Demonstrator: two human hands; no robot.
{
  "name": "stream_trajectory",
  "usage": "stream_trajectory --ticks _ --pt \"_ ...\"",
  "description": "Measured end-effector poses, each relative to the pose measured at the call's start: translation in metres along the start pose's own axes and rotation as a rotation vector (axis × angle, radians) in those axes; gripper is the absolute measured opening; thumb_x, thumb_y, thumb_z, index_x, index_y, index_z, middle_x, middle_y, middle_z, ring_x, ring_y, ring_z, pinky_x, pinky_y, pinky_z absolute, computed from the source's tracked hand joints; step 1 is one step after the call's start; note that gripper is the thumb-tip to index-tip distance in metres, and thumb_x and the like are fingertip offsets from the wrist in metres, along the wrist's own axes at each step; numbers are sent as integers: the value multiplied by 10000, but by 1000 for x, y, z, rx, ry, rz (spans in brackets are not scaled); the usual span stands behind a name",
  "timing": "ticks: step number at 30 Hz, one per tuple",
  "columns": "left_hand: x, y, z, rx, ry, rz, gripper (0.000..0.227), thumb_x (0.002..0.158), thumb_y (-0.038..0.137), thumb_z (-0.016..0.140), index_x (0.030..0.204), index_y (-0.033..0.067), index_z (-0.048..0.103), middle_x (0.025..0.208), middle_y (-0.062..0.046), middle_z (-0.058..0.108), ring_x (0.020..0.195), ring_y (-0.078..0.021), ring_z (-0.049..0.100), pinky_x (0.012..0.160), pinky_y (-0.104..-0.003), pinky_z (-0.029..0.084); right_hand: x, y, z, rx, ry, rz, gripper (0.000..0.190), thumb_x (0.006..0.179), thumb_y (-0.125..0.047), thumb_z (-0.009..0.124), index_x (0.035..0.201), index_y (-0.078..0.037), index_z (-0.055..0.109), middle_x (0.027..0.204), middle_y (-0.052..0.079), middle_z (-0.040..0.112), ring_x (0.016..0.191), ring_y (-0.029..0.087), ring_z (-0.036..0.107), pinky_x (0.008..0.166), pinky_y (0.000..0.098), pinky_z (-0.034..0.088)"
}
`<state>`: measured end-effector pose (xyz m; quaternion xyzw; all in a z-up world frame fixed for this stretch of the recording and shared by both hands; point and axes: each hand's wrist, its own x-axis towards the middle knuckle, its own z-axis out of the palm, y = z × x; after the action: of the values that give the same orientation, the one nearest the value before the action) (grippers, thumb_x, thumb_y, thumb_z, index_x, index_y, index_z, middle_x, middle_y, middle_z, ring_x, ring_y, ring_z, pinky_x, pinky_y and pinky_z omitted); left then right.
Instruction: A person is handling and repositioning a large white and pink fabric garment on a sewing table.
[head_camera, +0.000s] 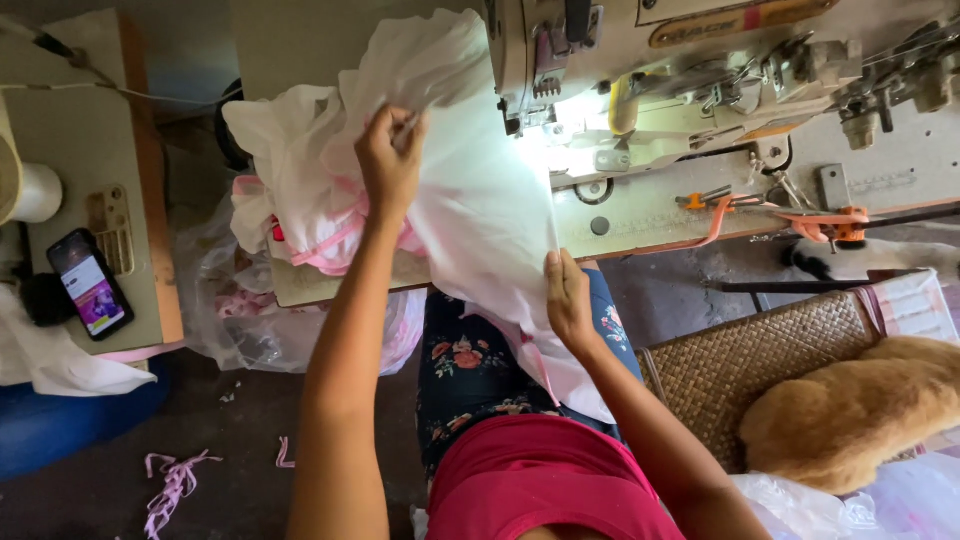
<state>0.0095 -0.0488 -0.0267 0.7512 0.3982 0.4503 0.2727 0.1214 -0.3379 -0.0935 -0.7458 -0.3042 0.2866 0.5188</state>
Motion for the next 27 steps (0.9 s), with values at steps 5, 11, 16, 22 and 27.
stream_trajectory --ticks 5,11,16,22,27 --pt "42 13 -3 -122 -36 122 267 967 154 779 792 89 587 664 14 569 604 -95 480 558 -267 395 -19 -23 -3 -12 -78 107 442 1107 -433 319 802 -129 416 725 -20 418 674 130 386 636 349 319" --pt "85 9 3 -153 -1 193 294 954 137 778 763 112 556 614 25 449 571 -81 374 544 -273 306 -18 -20 1 -21 -83 119 430 1116 -417 314 799 -136 386 711 -28 370 650 122 343 614 355 293" --pt "117 21 2 -287 31 113 267 903 169 804 752 94 597 599 -11 562 509 -118 520 492 -295 406 5 -34 11 -26 -57 112 434 1107 -423 322 806 -125 419 722 -9 417 671 141 389 634 373 319" --pt "-7 84 -13 -145 268 183 403 1044 130 652 1371 39 436 1333 -189 506 1210 -359 564 1046 -463 486 53 -14 30 -25 0 24 426 1127 -400 344 894 -75 491 844 111 543 835 216 503 786 445 417" --pt "-173 18 -10 436 10 22 898 644 242 978 1369 -46 531 1448 -324 500 1330 -537 482 1085 -727 328 80 -4 37 45 42 -88 459 1157 -342 369 966 -15 628 887 201 678 885 264 611 882 493 500"
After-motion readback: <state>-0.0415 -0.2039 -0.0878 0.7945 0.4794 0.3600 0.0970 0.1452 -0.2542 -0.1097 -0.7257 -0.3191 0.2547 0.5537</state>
